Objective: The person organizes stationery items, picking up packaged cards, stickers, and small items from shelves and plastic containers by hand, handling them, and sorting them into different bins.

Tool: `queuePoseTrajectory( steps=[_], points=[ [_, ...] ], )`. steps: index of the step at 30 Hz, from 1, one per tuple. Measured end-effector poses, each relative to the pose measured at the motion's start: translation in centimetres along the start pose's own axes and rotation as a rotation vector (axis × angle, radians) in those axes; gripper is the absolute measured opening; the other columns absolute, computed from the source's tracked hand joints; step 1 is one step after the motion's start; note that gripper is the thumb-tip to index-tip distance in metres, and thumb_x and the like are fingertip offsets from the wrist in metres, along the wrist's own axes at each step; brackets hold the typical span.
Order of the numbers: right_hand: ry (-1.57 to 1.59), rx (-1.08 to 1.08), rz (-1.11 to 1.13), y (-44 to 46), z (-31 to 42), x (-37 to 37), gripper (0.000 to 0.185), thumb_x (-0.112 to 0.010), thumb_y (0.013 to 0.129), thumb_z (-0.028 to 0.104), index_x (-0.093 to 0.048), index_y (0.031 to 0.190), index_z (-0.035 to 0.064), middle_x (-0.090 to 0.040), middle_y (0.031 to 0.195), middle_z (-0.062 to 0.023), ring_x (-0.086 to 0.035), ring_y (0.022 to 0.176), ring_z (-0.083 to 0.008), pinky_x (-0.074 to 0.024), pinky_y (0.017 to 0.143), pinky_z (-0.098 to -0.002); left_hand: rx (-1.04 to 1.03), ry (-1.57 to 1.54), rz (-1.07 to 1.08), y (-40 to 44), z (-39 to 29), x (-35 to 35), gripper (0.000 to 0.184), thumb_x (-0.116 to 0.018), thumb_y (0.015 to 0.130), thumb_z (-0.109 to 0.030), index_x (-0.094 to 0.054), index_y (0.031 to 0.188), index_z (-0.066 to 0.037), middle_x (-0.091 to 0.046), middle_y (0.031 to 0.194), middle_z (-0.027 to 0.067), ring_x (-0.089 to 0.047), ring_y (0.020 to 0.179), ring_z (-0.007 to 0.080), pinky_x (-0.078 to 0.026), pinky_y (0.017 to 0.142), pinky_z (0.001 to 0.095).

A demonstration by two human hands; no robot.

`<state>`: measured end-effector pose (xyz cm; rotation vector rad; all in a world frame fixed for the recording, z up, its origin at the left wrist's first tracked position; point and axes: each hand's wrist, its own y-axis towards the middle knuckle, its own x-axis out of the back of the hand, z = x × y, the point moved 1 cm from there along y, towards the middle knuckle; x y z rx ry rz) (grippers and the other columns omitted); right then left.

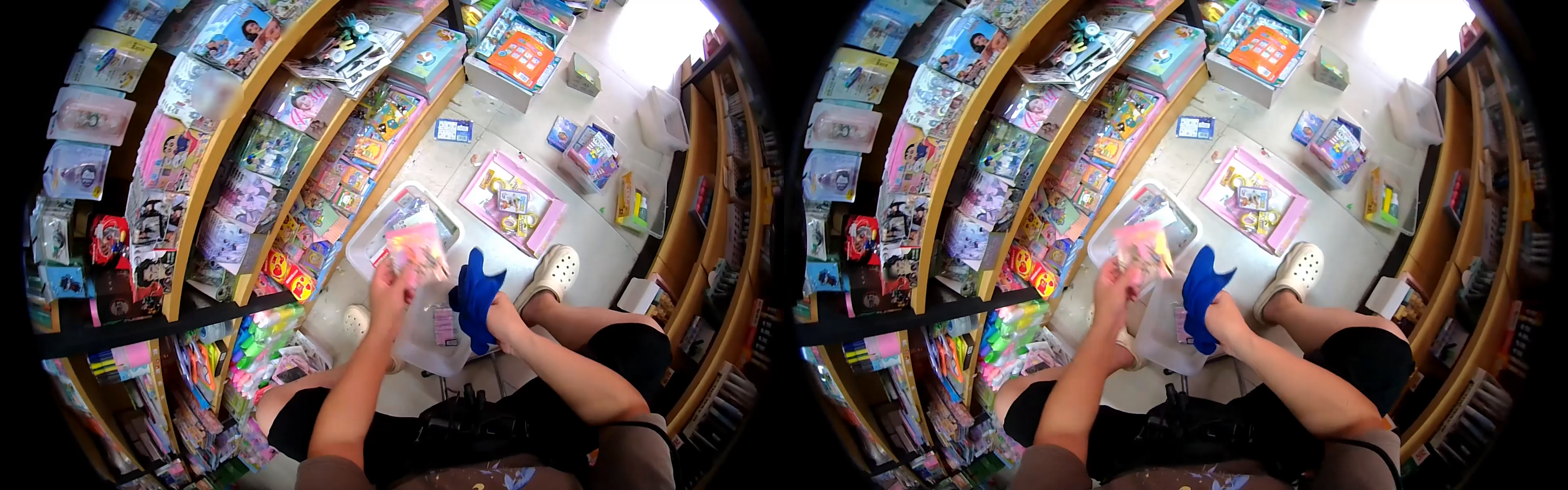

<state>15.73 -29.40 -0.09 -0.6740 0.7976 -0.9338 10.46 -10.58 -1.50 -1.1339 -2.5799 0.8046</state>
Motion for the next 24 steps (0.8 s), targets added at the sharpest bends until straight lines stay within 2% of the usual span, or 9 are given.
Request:
queuePoseTrajectory(
  steps=[4, 5, 6, 11, 14, 17, 20, 23, 24],
  points=[
    [0.053, -0.041, 0.023, -1.3, 0.4, 0.4, 0.015, -0.049, 0.087, 0.01, -0.06, 0.096, 0.0058, -0.059, 0.079, -0.0001, -0.055, 0.068, -0.0088, -0.0441, 0.058, -0.0239, -0.091, -0.104, -0.166, 10.1, 0.2, 5.6, 0.031, -0.062, 0.084, -0.011, -0.05, 0.113, -0.008, -0.051, 0.068, -0.0013, -0.044, 0.049, 0.0058, -0.033, 0.04, 0.0188],
    [0.062, -0.103, 0.032, -2.2, 1.3, 0.3, 0.015, -0.057, 0.087, 0.016, -0.06, 0.098, 0.0059, -0.061, 0.081, -0.0008, -0.057, 0.068, -0.0097, -0.0449, 0.057, -0.0235, -0.091, -0.096, -0.224, 13.2, 0.4, 7.4, 0.031, -0.061, 0.084, -0.01, -0.05, 0.114, -0.008, -0.051, 0.069, -0.0009, -0.044, 0.049, 0.0061, -0.034, 0.04, 0.0191],
    [0.068, -0.091, 0.026, -2.2, 1.2, 0.5, 0.016, -0.057, 0.087, 0.016, -0.06, 0.098, 0.0055, -0.061, 0.081, -0.0011, -0.057, 0.068, -0.0097, -0.0454, 0.057, -0.0239, -0.09, -0.089, -0.281, 15.8, 0.2, 9.0, 0.031, -0.06, 0.085, -0.009, -0.05, 0.115, -0.009, -0.052, 0.07, -0.0004, -0.045, 0.05, 0.0064, -0.035, 0.041, 0.0193],
    [0.042, 0.009, -0.022, -1.9, -1.4, 1.9, 0.019, -0.059, 0.084, 0.017, -0.058, 0.099, 0.0052, -0.06, 0.082, -0.0035, -0.058, 0.069, -0.0137, -0.047, 0.062, -0.0273, -0.087, -0.146, -0.313, 24.1, -2.9, 11.8, 0.028, -0.058, 0.086, -0.007, -0.05, 0.113, -0.009, -0.055, 0.075, 0.0007, -0.048, 0.056, 0.0088, -0.038, 0.045, 0.0198],
    [-0.036, 0.05, -0.045, -1.5, -1.1, 2.2, 0.02, -0.058, 0.085, 0.016, -0.057, 0.101, 0.0044, -0.059, 0.084, -0.0029, -0.056, 0.073, -0.0128, -0.0463, 0.065, -0.0268, -0.086, -0.176, -0.301, 28.9, -3.6, 12.5, 0.039, -0.059, 0.086, -0.007, -0.046, 0.122, -0.01, -0.056, 0.077, 0.0012, -0.048, 0.056, 0.0096, -0.039, 0.046, 0.0195],
    [-0.12, 0.091, -0.055, -1.0, -0.7, 2.2, 0.021, -0.057, 0.086, 0.015, -0.055, 0.104, 0.0037, -0.058, 0.087, -0.0022, -0.054, 0.076, -0.0119, -0.0456, 0.068, -0.0262, -0.201, -0.279, -0.239, 32.9, -3.6, 12.5, 0.048, -0.058, 0.087, -0.01, -0.036, 0.13, -0.008, -0.058, 0.085, 0.0032, -0.056, 0.064, 0.0135, -0.049, 0.055, 0.0224],
    [-0.156, 0.113, -0.06, -0.3, -0.7, 2.1, 0.022, -0.056, 0.087, 0.014, -0.054, 0.106, 0.0029, -0.057, 0.09, -0.0016, -0.053, 0.08, -0.011, -0.0449, 0.071, -0.0257, -0.052, -0.049, -0.295, 33.8, -3.3, 12.2, 0.04, -0.055, 0.089, -0.011, -0.039, 0.124, 0.0, -0.058, 0.094, 0.0114, -0.059, 0.061, 0.0151, -0.051, 0.054, 0.0238],
    [-0.173, 0.1, -0.069, 0.4, -1.7, 1.8, 0.029, -0.057, 0.087, 0.013, -0.05, 0.113, 0.003, -0.056, 0.098, -0.0023, -0.051, 0.088, -0.0106, -0.0446, 0.075, -0.0264, -0.143, 0.065, -0.422, 32.4, -2.5, 11.4, 0.018, -0.052, 0.09, -0.01, -0.05, 0.105, 0.0, -0.06, 0.085, 0.0102, -0.057, 0.055, 0.0145, -0.049, 0.046, 0.0258],
    [-0.213, 0.097, -0.083, 0.7, -2.0, 1.6, 0.031, -0.057, 0.087, 0.013, -0.049, 0.115, 0.0034, -0.055, 0.1, -0.0026, -0.051, 0.089, -0.0108, -0.0445, 0.076, -0.0266, -0.191, 0.113, -0.404, 31.7, -2.4, 11.3, 0.018, -0.051, 0.09, -0.009, -0.049, 0.105, 0.001, -0.059, 0.086, 0.0108, -0.057, 0.056, 0.0145, -0.049, 0.045, 0.0255]
  ],
)
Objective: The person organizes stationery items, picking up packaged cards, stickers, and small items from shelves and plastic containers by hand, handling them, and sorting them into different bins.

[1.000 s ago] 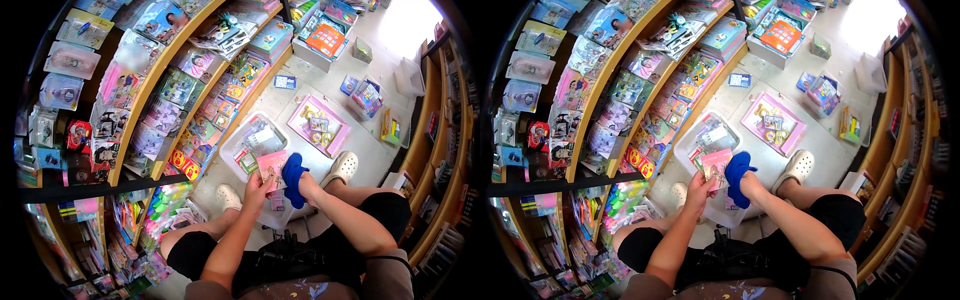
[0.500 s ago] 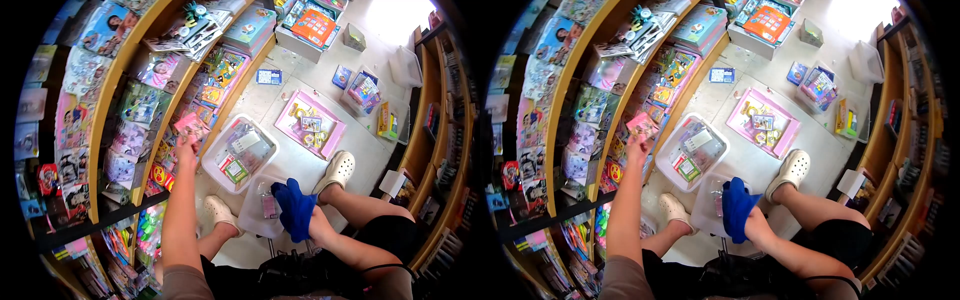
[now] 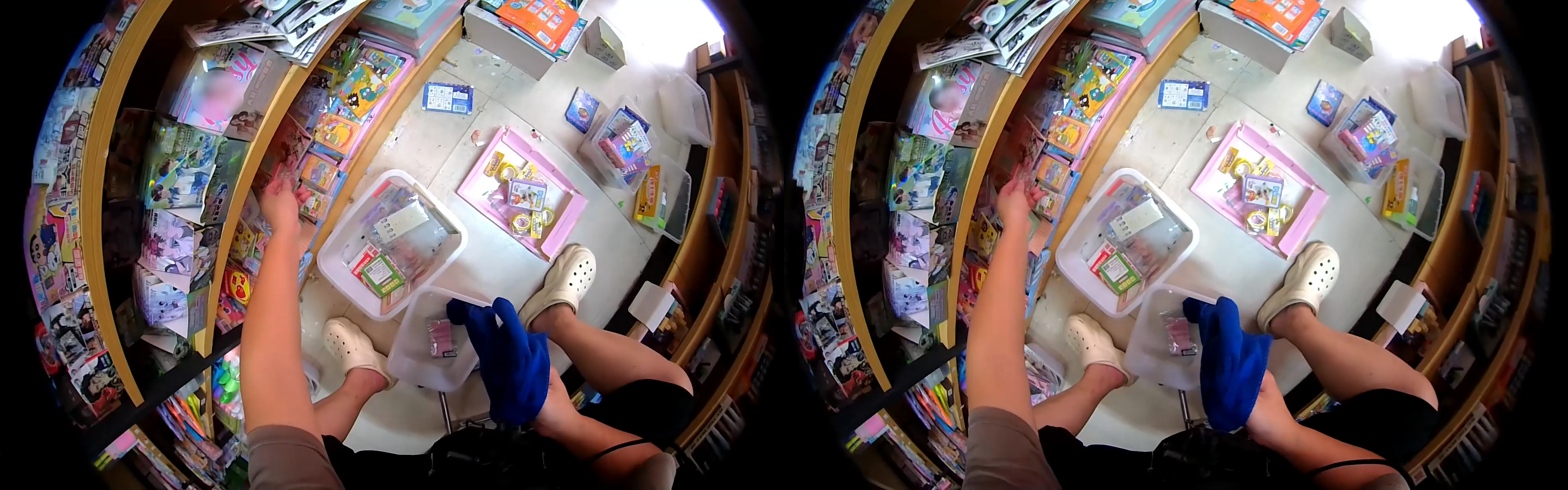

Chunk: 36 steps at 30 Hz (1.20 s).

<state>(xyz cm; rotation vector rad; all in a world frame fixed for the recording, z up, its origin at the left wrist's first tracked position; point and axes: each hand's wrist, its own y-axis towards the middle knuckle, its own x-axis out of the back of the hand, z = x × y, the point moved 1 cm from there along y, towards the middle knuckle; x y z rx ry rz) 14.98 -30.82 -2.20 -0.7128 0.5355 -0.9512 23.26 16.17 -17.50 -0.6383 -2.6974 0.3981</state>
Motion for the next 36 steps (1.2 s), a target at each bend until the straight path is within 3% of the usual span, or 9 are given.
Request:
queuePoseTrajectory(
  steps=[5, 7, 9, 11, 16, 21, 27, 31, 36],
  points=[
    [-0.057, 0.066, 0.004, 2.1, 1.5, -1.4, 0.03, -0.057, 0.086, 0.013, -0.05, 0.114, 0.0031, -0.055, 0.1, -0.0038, -0.052, 0.087, -0.0123, -0.0445, 0.073, -0.0269, -0.444, 0.37, 0.043, -6.5, 3.4, 1.7, 0.011, -0.052, 0.088, -0.008, -0.051, 0.097, -0.001, -0.058, 0.077, 0.0079, -0.057, 0.062, 0.0145, -0.046, 0.055, 0.0294],
    [-0.054, 0.09, 0.018, 2.7, 2.2, -1.9, 0.03, -0.057, 0.086, 0.013, -0.05, 0.113, 0.0031, -0.054, 0.1, -0.0042, -0.052, 0.087, -0.0129, -0.0445, 0.073, -0.027, -0.467, 0.506, 0.088, -11.3, 4.1, 0.9, 0.011, -0.053, 0.087, -0.01, -0.052, 0.096, -0.003, -0.057, 0.075, 0.008, -0.057, 0.065, 0.0167, -0.045, 0.061, 0.0315],
    [-0.034, 0.091, 0.04, 3.0, 2.9, -2.1, 0.03, -0.057, 0.085, 0.013, -0.05, 0.112, 0.003, -0.054, 0.1, -0.0047, -0.052, 0.086, -0.0135, -0.0444, 0.072, -0.0271, -0.283, 0.569, 0.25, -14.1, 7.1, 0.7, 0.013, -0.053, 0.085, -0.009, -0.053, 0.096, -0.004, -0.058, 0.081, 0.0104, -0.058, 0.072, 0.0222, -0.046, 0.064, 0.0334],
    [0.042, 0.053, 0.093, 2.9, 3.8, -2.1, 0.029, -0.057, 0.085, 0.012, -0.05, 0.112, 0.0029, -0.054, 0.1, -0.0052, -0.052, 0.085, -0.0141, -0.0444, 0.071, -0.0273, -0.393, 0.64, 0.341, -14.9, 11.5, 0.5, 0.015, -0.054, 0.081, -0.008, -0.053, 0.095, -0.004, -0.057, 0.09, 0.0126, -0.057, 0.08, 0.0273, -0.046, 0.069, 0.0363],
    [0.525, -0.163, 0.365, 2.1, 6.1, -0.5, 0.029, -0.057, 0.084, 0.012, -0.051, 0.11, 0.0027, -0.053, 0.1, -0.0064, -0.053, 0.083, -0.0156, -0.0444, 0.069, -0.0276, -0.335, 0.783, 0.364, -15.6, 13.4, -0.7, 0.015, -0.055, 0.077, -0.006, -0.053, 0.092, -0.004, -0.053, 0.095, 0.0129, -0.054, 0.088, 0.0306, -0.045, 0.076, 0.0384],
    [0.216, -0.179, 0.359, 1.9, 1.4, -0.5, 0.028, -0.057, 0.083, 0.012, -0.051, 0.108, 0.0024, -0.053, 0.1, -0.0075, -0.053, 0.082, -0.0171, -0.0443, 0.067, -0.0279, -0.428, 0.898, 0.384, -14.9, 13.4, -2.2, 0.023, -0.06, 0.075, -0.007, -0.053, 0.096, -0.004, -0.05, 0.106, 0.0139, -0.05, 0.101, 0.0306, -0.043, 0.085, 0.0391],
    [-0.188, -0.006, 0.374, 2.0, 1.6, -1.1, 0.027, -0.057, 0.082, 0.011, -0.052, 0.106, 0.0022, -0.052, 0.1, -0.0089, -0.054, 0.079, -0.0189, -0.0443, 0.064, -0.0282, -0.517, 1.074, 0.349, -14.0, 14.4, -3.9, 0.053, -0.068, 0.07, -0.006, -0.043, 0.116, -0.001, -0.041, 0.13, 0.0168, -0.038, 0.12, 0.0339, -0.034, 0.101, 0.039],
    [-0.327, 0.081, 0.332, 2.4, 2.1, -1.5, 0.026, -0.057, 0.081, 0.011, -0.052, 0.105, 0.002, -0.051, 0.1, -0.0099, -0.054, 0.078, -0.0201, -0.0442, 0.062, -0.0285, -0.531, 1.122, 0.3, -13.0, 14.7, -4.7, 0.062, -0.071, 0.067, -0.009, -0.039, 0.12, -0.002, -0.042, 0.128, 0.0166, -0.037, 0.122, 0.0326, -0.032, 0.101, 0.0418],
    [-0.461, 0.176, 0.297, 2.8, 2.7, -1.6, 0.025, -0.057, 0.08, 0.011, -0.053, 0.104, 0.0018, -0.051, 0.1, -0.011, -0.055, 0.076, -0.0216, -0.0442, 0.06, -0.0288, -0.355, 1.257, 0.228, -12.0, 14.9, -5.2, 0.051, -0.071, 0.068, -0.015, -0.047, 0.113, -0.009, -0.05, 0.114, 0.0101, -0.045, 0.111, 0.0287, -0.035, 0.091, 0.0466]
  ],
)
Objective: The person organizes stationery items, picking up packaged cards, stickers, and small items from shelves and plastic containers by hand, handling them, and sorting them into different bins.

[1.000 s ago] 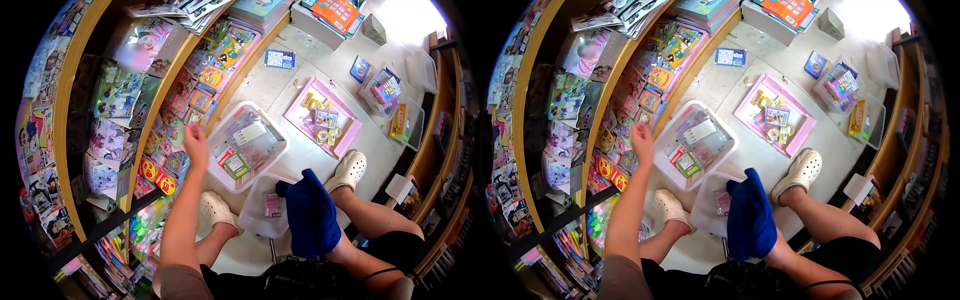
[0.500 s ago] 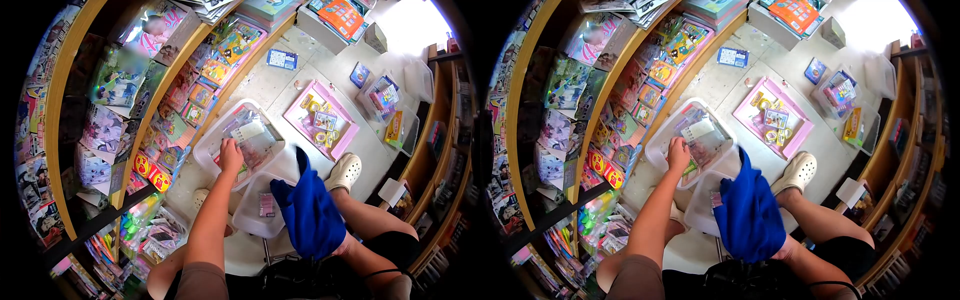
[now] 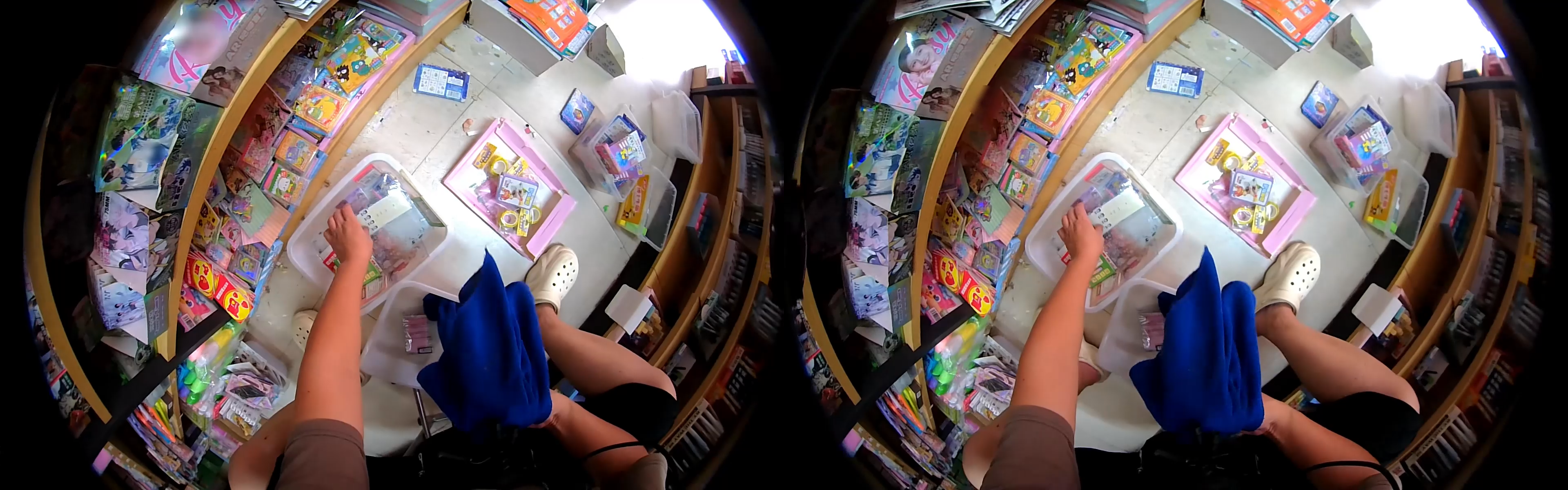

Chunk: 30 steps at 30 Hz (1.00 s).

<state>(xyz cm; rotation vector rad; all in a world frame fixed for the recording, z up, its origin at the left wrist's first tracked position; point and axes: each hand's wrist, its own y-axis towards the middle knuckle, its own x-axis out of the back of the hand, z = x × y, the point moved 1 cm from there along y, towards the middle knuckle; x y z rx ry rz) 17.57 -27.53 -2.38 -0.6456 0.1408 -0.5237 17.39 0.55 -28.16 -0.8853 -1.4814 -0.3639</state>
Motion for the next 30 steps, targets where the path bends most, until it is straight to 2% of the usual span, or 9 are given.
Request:
queuePoseTrajectory(
  steps=[8, 14, 18, 19, 22, 24, 26, 28, 30],
  points=[
    [-0.433, 0.235, -0.129, 0.9, 1.0, -0.1, 0.024, -0.057, 0.079, 0.01, -0.053, 0.101, 0.0014, -0.05, 0.1, -0.0129, -0.055, 0.073, -0.0241, -0.0441, 0.057, -0.0293, -0.084, -0.215, 0.045, -0.8, 1.3, 0.7, 0.016, -0.063, 0.07, -0.008, -0.051, 0.081, -0.006, -0.056, 0.096, 0.0107, -0.053, 0.092, 0.0294, -0.042, 0.077, 0.0414],
    [-1.069, 0.419, -0.399, 1.4, 2.6, -0.6, 0.023, -0.057, 0.077, 0.01, -0.054, 0.099, 0.0012, -0.049, 0.1, -0.0143, -0.056, 0.071, -0.0259, -0.044, 0.054, -0.0296, 0.206, -1.494, 0.293, -5.9, 1.5, 5.3, 0.017, -0.046, 0.066, 0.003, -0.051, 0.081, -0.004, -0.057, 0.083, 0.004, -0.054, 0.079, 0.0133, -0.043, 0.075, 0.0241],
    [-1.811, 0.424, -0.691, 2.2, -1.1, -1.5, 0.028, -0.051, 0.08, 0.008, -0.056, 0.107, 0.0038, -0.057, 0.105, -0.0131, -0.059, 0.081, -0.0233, -0.0445, 0.056, -0.0291, 0.0, -1.674, 0.183, -14.7, -4.4, 10.7, 0.026, -0.041, 0.07, 0.008, -0.049, 0.092, -0.004, -0.052, 0.111, 0.0108, -0.051, 0.102, 0.018, -0.038, 0.093, 0.0296],
    [-2.054, 0.368, -0.736, 2.6, -3.0, -2.2, 0.03, -0.049, 0.081, 0.007, -0.057, 0.11, 0.0047, -0.06, 0.106, -0.0127, -0.061, 0.085, -0.0223, -0.0447, 0.057, -0.0289, -0.035, -1.644, 0.267, -17.2, -6.8, 12.9, 0.031, -0.043, 0.075, 0.003, -0.046, 0.105, -0.004, -0.047, 0.119, 0.0118, -0.047, 0.108, 0.0195, -0.035, 0.097, 0.031],
    [-1.994, 0.179, -0.639, 4.7, -9.5, -5.4, 0.035, -0.045, 0.082, 0.005, -0.055, 0.115, 0.0023, -0.061, 0.1, -0.0098, -0.058, 0.073, -0.0164, -0.0441, 0.056, -0.0292, 0.082, -1.747, 0.4, -24.9, -13.2, 15.2, 0.042, -0.042, 0.09, -0.013, -0.037, 0.131, -0.003, -0.042, 0.131, 0.0112, -0.044, 0.115, 0.0198, -0.031, 0.101, 0.0315],
    [-2.527, 0.012, -0.597, 1.7, -6.8, -4.4, 0.036, -0.043, 0.083, 0.004, -0.054, 0.117, 0.0007, -0.061, 0.095, -0.0098, -0.056, 0.066, -0.0162, -0.043, 0.052, -0.0282, 0.063, -1.875, 0.577, -27.2, -14.0, 15.7, 0.045, -0.04, 0.093, -0.015, -0.032, 0.135, -0.002, -0.039, 0.134, 0.0102, -0.041, 0.119, 0.0189, -0.029, 0.102, 0.0303],
    [-2.696, -0.17, -0.706, 1.9, -6.6, -3.0, 0.03, -0.041, 0.083, 0.003, -0.054, 0.11, 0.0009, -0.058, 0.086, -0.0078, -0.053, 0.06, -0.0148, -0.0412, 0.048, -0.0269, 0.013, -1.9, 0.654, -28.6, -14.7, 16.6, 0.047, -0.039, 0.094, -0.015, -0.029, 0.138, -0.001, -0.037, 0.137, 0.0097, -0.037, 0.123, 0.0183, -0.027, 0.103, 0.0297],
    [-2.475, -0.304, -0.946, 5.9, -10.7, -2.5, 0.021, -0.04, 0.082, 0.002, -0.055, 0.097, 0.003, -0.053, 0.074, -0.0038, -0.05, 0.054, -0.0123, -0.0388, 0.043, -0.0253, -0.034, -1.82, 0.636, -30.7, -15.3, 18.7, 0.05, -0.04, 0.093, -0.013, -0.026, 0.138, 0.001, -0.034, 0.139, 0.0096, -0.034, 0.126, 0.0182, -0.024, 0.105, 0.0296],
    [-1.845, 0.034, -0.786, 4.9, -8.9, -0.6, 0.023, -0.039, 0.085, 0.007, -0.055, 0.1, 0.0023, -0.055, 0.078, -0.0047, -0.052, 0.059, -0.0131, -0.04, 0.049, -0.0256, -0.18, -1.655, 0.61, -31.9, -15.2, 19.5, 0.057, -0.044, 0.088, -0.003, -0.021, 0.14, 0.001, -0.031, 0.141, 0.0104, -0.03, 0.129, 0.0182, -0.019, 0.107, 0.0307]
  ],
)
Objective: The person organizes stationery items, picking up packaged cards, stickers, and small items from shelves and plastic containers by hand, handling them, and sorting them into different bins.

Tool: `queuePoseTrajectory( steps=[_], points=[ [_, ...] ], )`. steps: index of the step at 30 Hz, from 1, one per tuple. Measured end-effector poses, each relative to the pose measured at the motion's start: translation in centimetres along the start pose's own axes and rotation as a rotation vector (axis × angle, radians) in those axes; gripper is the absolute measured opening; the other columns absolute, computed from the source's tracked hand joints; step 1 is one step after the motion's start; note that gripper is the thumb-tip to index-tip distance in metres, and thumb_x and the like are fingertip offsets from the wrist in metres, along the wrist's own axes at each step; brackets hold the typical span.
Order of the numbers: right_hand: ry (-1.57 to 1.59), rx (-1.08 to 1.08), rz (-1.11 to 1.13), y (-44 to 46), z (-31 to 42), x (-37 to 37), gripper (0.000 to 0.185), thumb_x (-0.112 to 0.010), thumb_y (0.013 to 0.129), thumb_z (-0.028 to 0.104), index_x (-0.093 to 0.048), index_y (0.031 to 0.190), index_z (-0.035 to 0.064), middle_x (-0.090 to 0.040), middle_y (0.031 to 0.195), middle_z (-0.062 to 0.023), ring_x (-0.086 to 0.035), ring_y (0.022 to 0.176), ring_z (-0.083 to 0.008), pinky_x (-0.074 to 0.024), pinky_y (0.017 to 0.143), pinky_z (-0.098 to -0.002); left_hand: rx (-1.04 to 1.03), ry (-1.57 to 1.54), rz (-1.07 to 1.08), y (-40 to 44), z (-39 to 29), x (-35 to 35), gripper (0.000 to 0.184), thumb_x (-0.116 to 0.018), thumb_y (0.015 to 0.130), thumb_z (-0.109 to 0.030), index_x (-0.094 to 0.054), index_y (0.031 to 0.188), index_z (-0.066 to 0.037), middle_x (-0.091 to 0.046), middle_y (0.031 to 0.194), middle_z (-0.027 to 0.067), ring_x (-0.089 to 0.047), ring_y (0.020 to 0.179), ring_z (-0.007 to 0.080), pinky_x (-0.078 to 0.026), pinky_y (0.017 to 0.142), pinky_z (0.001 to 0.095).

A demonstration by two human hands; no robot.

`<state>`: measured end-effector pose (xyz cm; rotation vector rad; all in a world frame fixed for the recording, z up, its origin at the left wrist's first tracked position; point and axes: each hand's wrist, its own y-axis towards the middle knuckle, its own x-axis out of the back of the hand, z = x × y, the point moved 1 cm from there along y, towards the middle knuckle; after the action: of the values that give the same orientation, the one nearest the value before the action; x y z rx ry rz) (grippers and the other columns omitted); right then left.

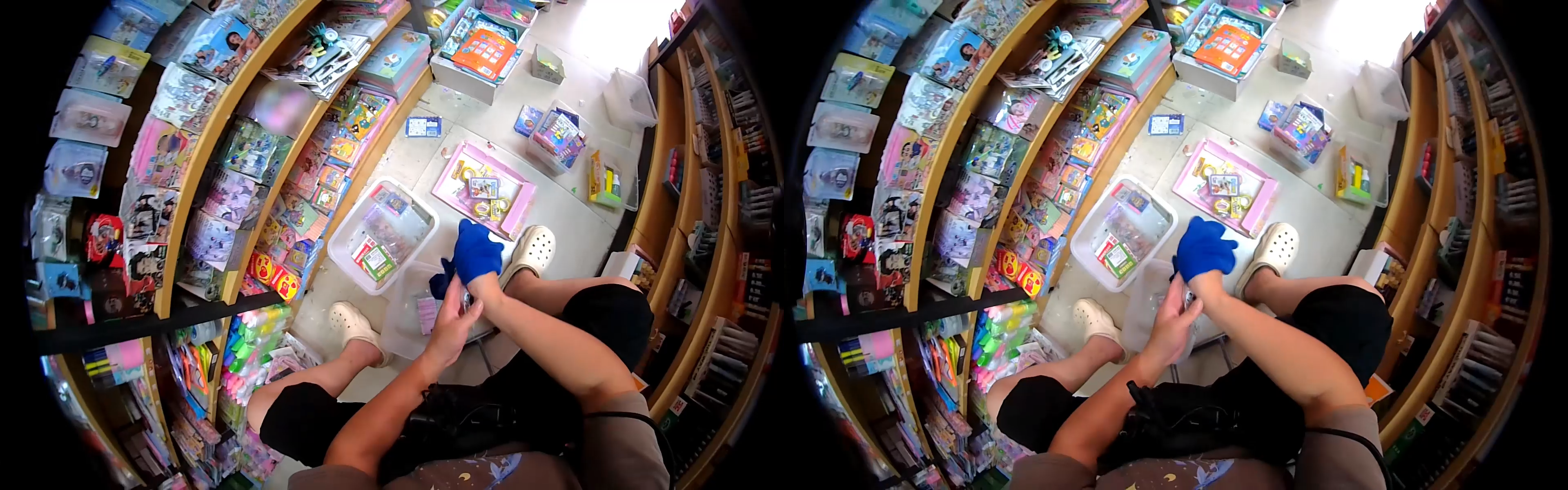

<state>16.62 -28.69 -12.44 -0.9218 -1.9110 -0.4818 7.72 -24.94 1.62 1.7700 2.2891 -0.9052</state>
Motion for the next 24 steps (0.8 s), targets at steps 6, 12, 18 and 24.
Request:
queuePoseTrajectory(
  steps=[6, 12, 18, 24],
  points=[
    [2.4, -0.096, 0.71, 0.4, -6.9, 7.3, 0.034, -0.037, 0.091, 0.022, -0.055, 0.111, 0.0002, -0.06, 0.091, -0.0075, -0.055, 0.074, -0.0156, -0.0438, 0.065, -0.0266, 0.13, -0.161, 0.042, -1.6, -2.9, 1.5, 0.066, -0.043, 0.082, 0.006, -0.017, 0.142, -0.001, -0.024, 0.145, 0.0124, -0.023, 0.134, 0.0191, -0.019, 0.108, 0.029],
    [1.945, 0.175, 0.26, 0.5, -7.0, 11.8, 0.039, -0.047, 0.088, 0.025, -0.054, 0.118, 0.0009, -0.062, 0.095, -0.0121, -0.059, 0.081, -0.0236, -0.0475, 0.073, -0.0304, 0.091, -0.294, -0.22, -2.8, -3.5, 5.6, 0.054, -0.039, 0.084, 0.007, -0.028, 0.136, 0.001, -0.042, 0.132, 0.0158, -0.044, 0.12, 0.0248, -0.038, 0.098, 0.036],
    [1.314, 0.364, -0.099, 0.2, -5.8, 9.5, 0.028, -0.053, 0.081, 0.02, -0.06, 0.107, 0.0173, -0.062, 0.079, -0.0092, -0.061, 0.071, -0.0277, -0.0484, 0.063, -0.0374, 0.196, -0.244, -0.26, -4.3, -0.3, 7.5, 0.036, -0.046, 0.086, 0.005, -0.041, 0.122, 0.0, -0.055, 0.111, 0.0123, -0.056, 0.099, 0.0186, -0.045, 0.087, 0.0306],
    [1.141, 0.336, -0.021, -0.8, -5.1, 7.6, 0.021, -0.046, 0.084, 0.016, -0.066, 0.09, 0.0198, -0.06, 0.077, -0.0086, -0.061, 0.069, -0.0259, -0.049, 0.063, -0.0364, -0.03, 0.331, -0.332, -4.6, 0.2, 8.0, 0.04, -0.056, 0.083, -0.004, -0.04, 0.12, -0.001, -0.053, 0.115, 0.0161, -0.054, 0.106, 0.0228, -0.043, 0.09, 0.0326]
  ],
)
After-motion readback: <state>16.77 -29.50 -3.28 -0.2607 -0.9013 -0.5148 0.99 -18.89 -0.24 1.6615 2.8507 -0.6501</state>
